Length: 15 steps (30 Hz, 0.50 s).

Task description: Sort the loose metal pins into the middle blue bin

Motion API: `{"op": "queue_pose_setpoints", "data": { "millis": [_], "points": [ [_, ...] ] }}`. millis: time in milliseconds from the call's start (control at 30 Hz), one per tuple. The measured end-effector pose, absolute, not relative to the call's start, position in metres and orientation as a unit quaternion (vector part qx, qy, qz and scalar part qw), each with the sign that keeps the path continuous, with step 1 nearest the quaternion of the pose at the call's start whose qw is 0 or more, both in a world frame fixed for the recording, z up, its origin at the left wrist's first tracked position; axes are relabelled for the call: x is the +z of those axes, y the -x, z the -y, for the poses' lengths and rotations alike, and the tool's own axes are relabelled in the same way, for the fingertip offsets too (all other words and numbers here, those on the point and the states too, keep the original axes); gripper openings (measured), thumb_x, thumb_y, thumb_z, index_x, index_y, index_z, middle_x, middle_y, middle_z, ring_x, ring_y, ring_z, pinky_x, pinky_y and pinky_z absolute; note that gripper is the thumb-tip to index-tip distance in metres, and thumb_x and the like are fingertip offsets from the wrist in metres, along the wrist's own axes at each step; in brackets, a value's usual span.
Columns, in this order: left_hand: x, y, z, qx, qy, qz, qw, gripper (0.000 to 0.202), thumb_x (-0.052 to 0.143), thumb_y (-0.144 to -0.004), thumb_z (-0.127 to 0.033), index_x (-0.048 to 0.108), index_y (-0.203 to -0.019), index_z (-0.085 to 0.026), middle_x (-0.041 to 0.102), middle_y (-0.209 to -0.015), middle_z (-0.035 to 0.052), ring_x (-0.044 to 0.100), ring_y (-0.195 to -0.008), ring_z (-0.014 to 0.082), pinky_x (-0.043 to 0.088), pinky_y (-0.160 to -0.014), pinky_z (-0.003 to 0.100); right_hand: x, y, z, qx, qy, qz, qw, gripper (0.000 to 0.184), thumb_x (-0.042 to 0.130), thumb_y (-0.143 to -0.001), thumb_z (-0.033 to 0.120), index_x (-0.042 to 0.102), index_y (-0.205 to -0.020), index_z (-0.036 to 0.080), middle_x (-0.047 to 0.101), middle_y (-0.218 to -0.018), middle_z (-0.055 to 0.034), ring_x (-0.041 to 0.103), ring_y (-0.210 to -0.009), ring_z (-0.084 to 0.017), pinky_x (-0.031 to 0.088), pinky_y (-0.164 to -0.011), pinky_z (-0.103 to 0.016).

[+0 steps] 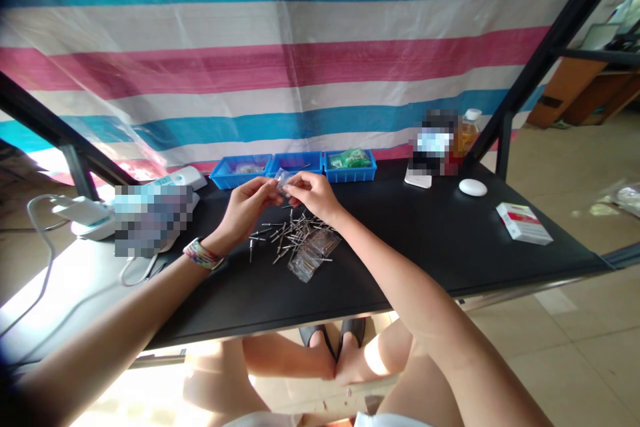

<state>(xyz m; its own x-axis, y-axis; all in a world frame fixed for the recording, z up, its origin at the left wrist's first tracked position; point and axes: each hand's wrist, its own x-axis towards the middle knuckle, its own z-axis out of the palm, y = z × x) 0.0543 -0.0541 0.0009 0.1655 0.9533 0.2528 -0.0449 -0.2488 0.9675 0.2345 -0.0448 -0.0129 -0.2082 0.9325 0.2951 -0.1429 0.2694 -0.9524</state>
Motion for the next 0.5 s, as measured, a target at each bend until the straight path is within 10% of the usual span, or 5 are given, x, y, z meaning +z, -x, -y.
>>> {"op": "queue_pose_setpoints", "data": {
  "millis": [233, 500],
  "points": [
    [0.003, -0.047, 0.052, 0.503, -0.608, -0.418, 0.451, 0.048, 0.068, -0.092, -0.057, 0.057, -0.065, -0.02, 0.058, -0.057, 0.0, 0.056, -0.052, 0.013, 0.047, -0.056, 0.026, -0.015, -0.237, 0.047, 0.301, 0.364, 0.684, 0.556, 0.02, 0.073, -0.093, 0.041, 0.071, -0.087, 0.022, 0.07, -0.082, -0.0028, 0.065, -0.071, -0.018, 0.054, -0.067, -0.032],
    [0.002, -0.046, 0.05, 0.465, -0.59, -0.41, 0.517, 0.055, 0.067, -0.088, -0.067, 0.075, -0.084, -0.013, 0.078, -0.084, 0.0131, 0.071, -0.065, 0.0198, 0.053, -0.058, 0.029, -0.013, -0.246, 0.056, 0.086, 0.361, 0.795, 0.48, 0.021, 0.06, -0.106, 0.033, 0.079, -0.103, 0.024, 0.068, -0.096, -0.0058, 0.063, -0.078, -0.018, 0.051, -0.075, -0.03]
  ]
}}
